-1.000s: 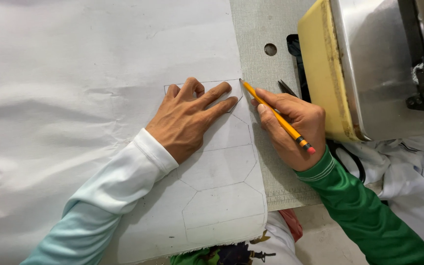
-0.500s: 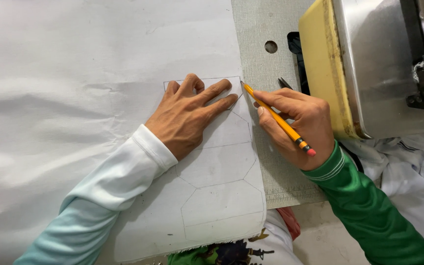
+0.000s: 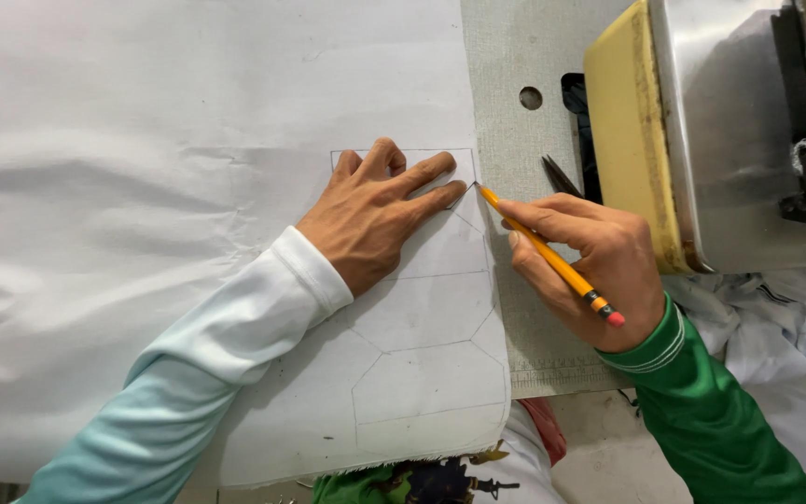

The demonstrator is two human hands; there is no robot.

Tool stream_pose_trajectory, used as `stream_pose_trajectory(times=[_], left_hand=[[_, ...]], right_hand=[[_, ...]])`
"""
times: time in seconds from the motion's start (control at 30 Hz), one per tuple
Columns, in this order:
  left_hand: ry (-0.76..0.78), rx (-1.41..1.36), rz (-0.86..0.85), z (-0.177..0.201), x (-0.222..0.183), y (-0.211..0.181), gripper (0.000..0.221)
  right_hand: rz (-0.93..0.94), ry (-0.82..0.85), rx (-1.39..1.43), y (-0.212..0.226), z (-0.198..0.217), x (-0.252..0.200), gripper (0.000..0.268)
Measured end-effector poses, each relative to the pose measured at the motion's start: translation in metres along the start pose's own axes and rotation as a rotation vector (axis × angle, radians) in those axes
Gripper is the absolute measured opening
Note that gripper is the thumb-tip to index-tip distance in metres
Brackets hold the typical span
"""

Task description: Tracing a small pattern template onto a larger sheet of paper or fabric using a pencil

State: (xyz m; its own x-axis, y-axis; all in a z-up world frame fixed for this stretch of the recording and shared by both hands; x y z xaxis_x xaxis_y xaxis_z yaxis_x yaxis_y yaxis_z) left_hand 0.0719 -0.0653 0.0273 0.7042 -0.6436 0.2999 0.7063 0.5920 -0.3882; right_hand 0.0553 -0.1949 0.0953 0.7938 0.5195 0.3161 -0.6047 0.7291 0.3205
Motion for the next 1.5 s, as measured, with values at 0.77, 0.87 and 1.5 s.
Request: stream_pose_trajectory(times=[0.77, 0.87, 1.5], left_hand=[[-0.099, 0.171, -0.041, 0.012, 0.000, -0.015, 0.042], [-0.105, 0.190, -0.032, 0.011, -0.001, -0.019, 0.039], [-0.079, 0.063, 0.182, 0.011, -0.005, -0.022, 0.073]], right_hand=[[-0.325, -0.190, 0.751, -0.051, -0.043, 0.086, 0.031], [-0.329, -0.158, 0.752, -0.051, -0.053, 0.086, 0.029], [-0.360, 0.054, 0.854, -0.038, -0.076, 0.090, 0.022]])
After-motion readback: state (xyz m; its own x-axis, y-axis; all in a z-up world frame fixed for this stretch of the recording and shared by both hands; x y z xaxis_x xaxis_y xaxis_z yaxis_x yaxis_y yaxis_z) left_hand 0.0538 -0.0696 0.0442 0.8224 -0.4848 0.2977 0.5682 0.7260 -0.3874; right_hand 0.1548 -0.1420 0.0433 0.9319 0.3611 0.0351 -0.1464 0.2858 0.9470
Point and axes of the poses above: each hand's wrist, its own x-axis towards the middle knuckle, its own z-axis out of the back of the hand, y = z × x, the point moved 10 cm from there along x, towards the middle knuckle, and after that the axes turned 10 degrees about -x, right-handed, at the moved point
